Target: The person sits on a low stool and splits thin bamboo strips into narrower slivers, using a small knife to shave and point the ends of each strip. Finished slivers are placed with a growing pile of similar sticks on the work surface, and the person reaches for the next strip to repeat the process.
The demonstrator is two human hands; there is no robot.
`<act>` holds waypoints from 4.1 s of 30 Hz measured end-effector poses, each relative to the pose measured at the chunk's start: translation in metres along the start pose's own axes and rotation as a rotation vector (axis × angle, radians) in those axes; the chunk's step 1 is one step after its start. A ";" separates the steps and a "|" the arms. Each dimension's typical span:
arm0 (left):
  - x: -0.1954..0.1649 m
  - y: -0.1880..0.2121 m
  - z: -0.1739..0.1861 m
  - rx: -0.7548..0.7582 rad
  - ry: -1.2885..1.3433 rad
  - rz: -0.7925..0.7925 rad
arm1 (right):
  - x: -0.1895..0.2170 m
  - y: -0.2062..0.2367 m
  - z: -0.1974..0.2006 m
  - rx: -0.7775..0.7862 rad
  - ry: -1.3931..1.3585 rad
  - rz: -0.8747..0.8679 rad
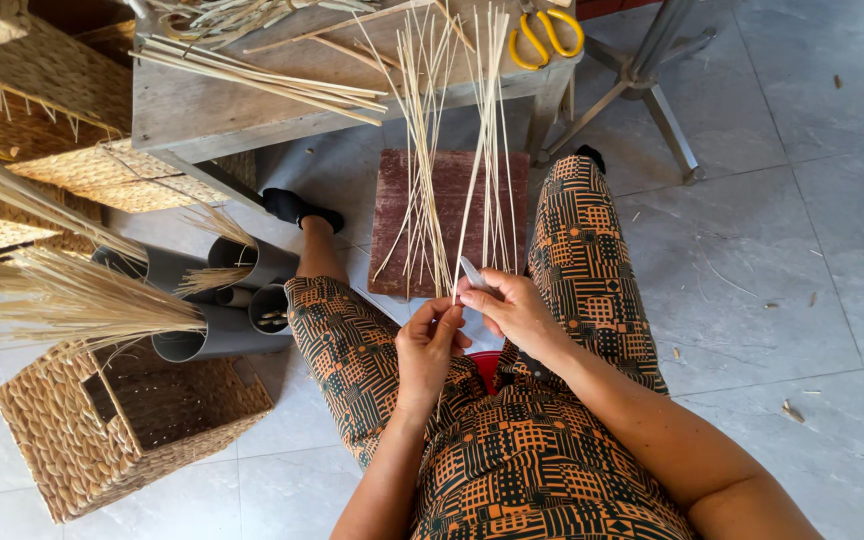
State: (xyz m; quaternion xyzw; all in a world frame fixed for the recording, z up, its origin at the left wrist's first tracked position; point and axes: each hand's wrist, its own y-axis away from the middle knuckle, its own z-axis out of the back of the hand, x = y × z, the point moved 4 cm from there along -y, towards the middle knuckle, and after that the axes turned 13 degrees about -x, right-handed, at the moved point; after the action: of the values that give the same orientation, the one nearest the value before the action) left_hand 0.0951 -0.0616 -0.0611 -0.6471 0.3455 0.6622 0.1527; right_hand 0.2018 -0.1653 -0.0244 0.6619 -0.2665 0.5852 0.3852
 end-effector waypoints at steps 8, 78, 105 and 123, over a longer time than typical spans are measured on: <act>-0.002 -0.005 -0.005 0.010 -0.033 0.023 | 0.017 -0.035 -0.003 -0.010 0.016 -0.030; -0.002 -0.044 0.009 -0.219 -0.216 0.057 | 0.049 -0.151 -0.028 -0.173 0.226 -0.091; -0.008 -0.046 0.004 -0.111 -0.004 -0.001 | 0.013 -0.075 0.000 0.200 0.160 -0.228; -0.035 -0.013 0.054 -0.124 -0.217 -0.223 | -0.038 -0.006 0.027 0.166 0.138 -0.109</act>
State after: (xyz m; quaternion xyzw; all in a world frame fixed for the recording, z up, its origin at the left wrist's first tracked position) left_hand 0.0676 -0.0083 -0.0349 -0.6144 0.2114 0.7272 0.2214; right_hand 0.2156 -0.1878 -0.0637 0.6632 -0.1536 0.6275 0.3779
